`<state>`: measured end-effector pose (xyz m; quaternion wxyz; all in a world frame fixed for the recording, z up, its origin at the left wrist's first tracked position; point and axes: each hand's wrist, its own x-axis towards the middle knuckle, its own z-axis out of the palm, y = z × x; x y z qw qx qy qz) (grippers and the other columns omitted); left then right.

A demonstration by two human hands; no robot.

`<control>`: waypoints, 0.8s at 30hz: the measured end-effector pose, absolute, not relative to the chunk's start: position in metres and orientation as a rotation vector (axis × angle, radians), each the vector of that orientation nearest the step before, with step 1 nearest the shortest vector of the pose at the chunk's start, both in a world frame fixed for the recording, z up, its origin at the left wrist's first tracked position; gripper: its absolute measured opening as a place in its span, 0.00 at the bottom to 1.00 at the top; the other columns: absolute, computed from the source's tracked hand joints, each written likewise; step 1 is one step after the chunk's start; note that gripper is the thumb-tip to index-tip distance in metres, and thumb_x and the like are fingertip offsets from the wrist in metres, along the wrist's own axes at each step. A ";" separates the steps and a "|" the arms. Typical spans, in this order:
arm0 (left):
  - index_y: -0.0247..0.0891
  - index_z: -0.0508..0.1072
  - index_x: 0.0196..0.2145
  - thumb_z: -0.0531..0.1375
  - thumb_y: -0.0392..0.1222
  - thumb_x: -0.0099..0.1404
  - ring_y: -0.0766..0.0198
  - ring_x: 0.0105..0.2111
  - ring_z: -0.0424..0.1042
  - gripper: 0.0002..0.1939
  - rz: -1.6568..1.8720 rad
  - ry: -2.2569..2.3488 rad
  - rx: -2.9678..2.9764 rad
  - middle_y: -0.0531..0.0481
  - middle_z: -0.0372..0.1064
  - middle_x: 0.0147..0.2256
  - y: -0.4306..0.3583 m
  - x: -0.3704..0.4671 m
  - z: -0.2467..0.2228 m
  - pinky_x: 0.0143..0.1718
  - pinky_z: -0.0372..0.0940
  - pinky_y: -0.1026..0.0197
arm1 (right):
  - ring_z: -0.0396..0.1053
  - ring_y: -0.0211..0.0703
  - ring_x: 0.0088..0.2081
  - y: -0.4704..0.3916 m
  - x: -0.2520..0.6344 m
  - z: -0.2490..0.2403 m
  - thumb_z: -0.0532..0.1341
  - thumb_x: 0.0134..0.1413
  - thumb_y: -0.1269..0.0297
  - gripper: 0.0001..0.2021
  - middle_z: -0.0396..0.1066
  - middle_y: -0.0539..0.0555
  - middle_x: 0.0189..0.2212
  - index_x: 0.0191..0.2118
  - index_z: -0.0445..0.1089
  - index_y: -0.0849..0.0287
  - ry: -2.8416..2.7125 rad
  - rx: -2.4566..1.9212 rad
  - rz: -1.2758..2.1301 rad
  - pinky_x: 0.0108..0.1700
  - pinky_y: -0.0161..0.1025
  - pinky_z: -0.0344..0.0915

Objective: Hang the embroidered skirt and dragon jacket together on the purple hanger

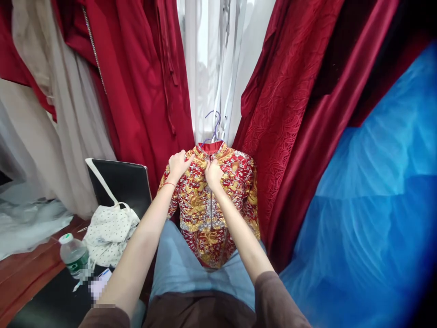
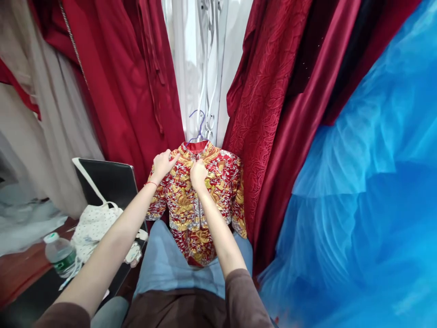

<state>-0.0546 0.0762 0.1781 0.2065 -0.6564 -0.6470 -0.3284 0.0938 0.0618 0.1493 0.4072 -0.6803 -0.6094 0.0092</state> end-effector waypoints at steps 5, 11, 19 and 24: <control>0.37 0.72 0.40 0.48 0.61 0.74 0.47 0.43 0.76 0.26 -0.931 -1.802 -1.812 0.37 0.78 0.40 0.075 -0.053 0.178 0.41 0.60 0.55 | 0.77 0.45 0.34 0.069 0.117 0.156 0.55 0.67 0.63 0.09 0.78 0.57 0.32 0.37 0.69 0.59 -1.345 -1.396 0.487 0.41 0.38 0.69; 0.37 0.73 0.42 0.47 0.62 0.74 0.46 0.44 0.76 0.27 -0.972 -1.835 -1.851 0.36 0.77 0.41 0.072 -0.051 0.179 0.42 0.59 0.55 | 0.64 0.35 0.19 0.073 0.124 0.154 0.59 0.56 0.69 0.12 0.63 0.43 0.16 0.23 0.60 0.55 -1.133 -1.184 0.855 0.29 0.33 0.64; 0.36 0.73 0.43 0.41 0.62 0.76 0.47 0.44 0.75 0.30 -0.930 -1.837 -1.850 0.34 0.77 0.42 0.071 -0.051 0.178 0.44 0.59 0.54 | 0.60 0.35 0.20 0.058 0.119 0.098 0.55 0.55 0.67 0.08 0.59 0.42 0.16 0.26 0.59 0.54 -1.065 -1.224 0.801 0.26 0.32 0.59; 0.35 0.73 0.43 0.42 0.62 0.75 0.46 0.44 0.75 0.31 -0.937 -1.825 -1.859 0.34 0.77 0.41 0.070 -0.051 0.177 0.44 0.59 0.54 | 0.59 0.35 0.21 0.038 0.125 0.034 0.55 0.55 0.67 0.09 0.61 0.44 0.17 0.24 0.58 0.53 -1.112 -1.375 0.734 0.25 0.33 0.60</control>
